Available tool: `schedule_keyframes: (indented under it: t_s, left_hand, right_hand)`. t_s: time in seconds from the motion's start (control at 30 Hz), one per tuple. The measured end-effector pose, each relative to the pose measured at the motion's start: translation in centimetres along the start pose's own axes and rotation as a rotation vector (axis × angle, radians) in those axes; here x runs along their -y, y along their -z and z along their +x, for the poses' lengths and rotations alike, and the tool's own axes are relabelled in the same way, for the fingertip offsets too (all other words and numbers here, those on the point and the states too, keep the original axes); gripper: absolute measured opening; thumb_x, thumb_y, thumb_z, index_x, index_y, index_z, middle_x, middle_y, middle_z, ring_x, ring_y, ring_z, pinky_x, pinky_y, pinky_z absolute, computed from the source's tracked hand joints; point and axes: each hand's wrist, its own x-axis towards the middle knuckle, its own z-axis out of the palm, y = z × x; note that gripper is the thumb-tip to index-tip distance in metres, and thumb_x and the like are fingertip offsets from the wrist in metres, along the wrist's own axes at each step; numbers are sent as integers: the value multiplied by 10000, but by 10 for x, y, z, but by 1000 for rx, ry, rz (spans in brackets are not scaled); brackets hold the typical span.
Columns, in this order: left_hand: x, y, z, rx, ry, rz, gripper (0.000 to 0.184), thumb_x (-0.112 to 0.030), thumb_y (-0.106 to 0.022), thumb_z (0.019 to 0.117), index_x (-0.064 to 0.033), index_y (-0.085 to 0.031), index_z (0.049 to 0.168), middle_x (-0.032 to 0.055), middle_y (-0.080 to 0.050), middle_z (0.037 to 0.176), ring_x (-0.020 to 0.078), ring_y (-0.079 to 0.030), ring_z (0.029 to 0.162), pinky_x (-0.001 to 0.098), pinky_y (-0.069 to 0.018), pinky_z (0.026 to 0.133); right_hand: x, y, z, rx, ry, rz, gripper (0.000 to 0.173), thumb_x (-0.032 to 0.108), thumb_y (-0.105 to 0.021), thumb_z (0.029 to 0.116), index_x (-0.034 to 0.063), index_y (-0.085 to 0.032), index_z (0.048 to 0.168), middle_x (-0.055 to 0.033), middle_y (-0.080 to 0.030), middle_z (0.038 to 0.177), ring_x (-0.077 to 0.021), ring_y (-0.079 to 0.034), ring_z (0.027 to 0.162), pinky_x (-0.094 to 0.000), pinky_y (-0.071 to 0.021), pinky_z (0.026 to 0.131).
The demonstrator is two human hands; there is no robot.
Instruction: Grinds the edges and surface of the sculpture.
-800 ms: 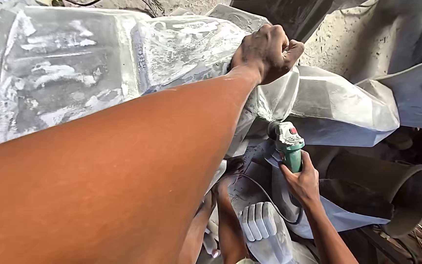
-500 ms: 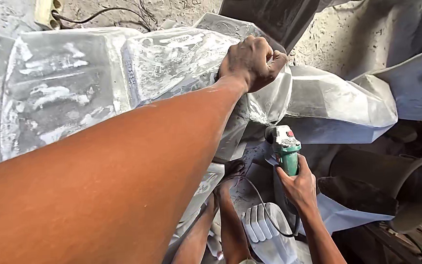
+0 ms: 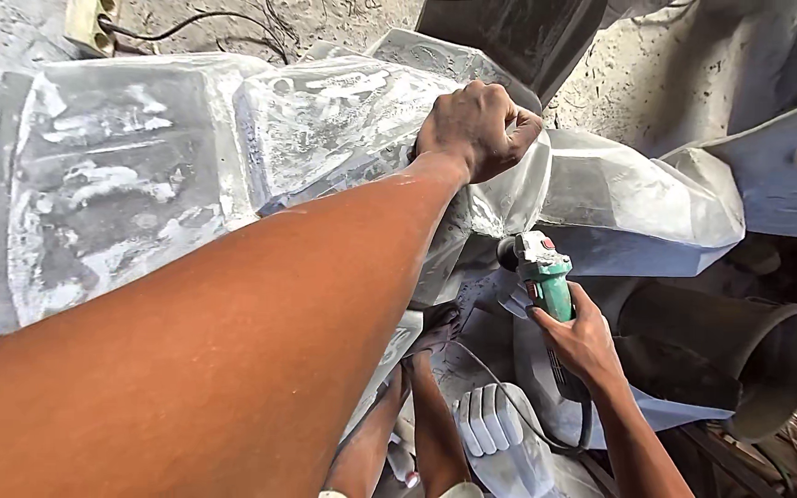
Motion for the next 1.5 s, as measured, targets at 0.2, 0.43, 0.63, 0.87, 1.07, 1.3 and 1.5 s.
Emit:
schedule_keyframes:
  t_s: [0.2,0.43,0.63,0.87,1.07,1.3,1.5]
  left_hand:
    - [1,0,0,-6,-18,-13,513,-539,-377,993,-175,-561,681,41,-586,720,234,-624,756,484,-413,648]
    - [2,1,0,6,-27,-15,509,-545,-391,989,-167,-558,692,48,-587,730,234,-621,746,476,-414,641]
    - [2,0,1,7,-28,-3,508,-543,-386,987,-169,-532,676,46,-568,708,239,-610,723,474,-407,633]
    - [1,1,1,9,-41,8,516,-536,-378,989,-163,-557,681,53,-593,718,248,-629,739,491,-413,628]
    - [2,-1,2,7,-33,27,502,-522,-383,982,-154,-549,683,62,-590,722,254,-626,747,492,-412,631]
    - [1,-4,1,-12,-24,40,475,-484,-383,977,-162,-540,665,46,-575,670,239,-617,687,483,-406,605]
    - [2,-6,1,-32,-32,67,466,-470,-392,970,-166,-513,638,40,-540,627,235,-595,644,472,-388,575]
  right_hand:
    - [4,21,15,111,23,-56,558,535,-770,812,231,-631,1258,-50,-701,892,-225,-686,751,-535,-560,656]
    - [0,33,29,179,100,-38,520,504,-775,811,234,-640,1233,-27,-710,871,-186,-695,710,-474,-586,629]
    - [-9,30,29,326,-14,325,485,394,-776,874,164,-631,1276,-128,-741,925,-269,-734,716,-430,-637,627]
    - [-15,38,31,309,-4,376,461,364,-770,889,153,-624,1272,-131,-740,931,-276,-734,711,-425,-635,618]
    - [-12,43,42,356,7,374,470,371,-771,888,158,-628,1282,-131,-742,932,-274,-736,716,-430,-641,633]
    - [-16,51,44,386,-17,405,477,377,-758,891,144,-613,1281,-133,-731,910,-266,-724,699,-414,-629,619]
    - [-15,38,51,507,-93,657,445,318,-706,955,104,-567,1319,-195,-716,929,-315,-728,709,-431,-639,629]
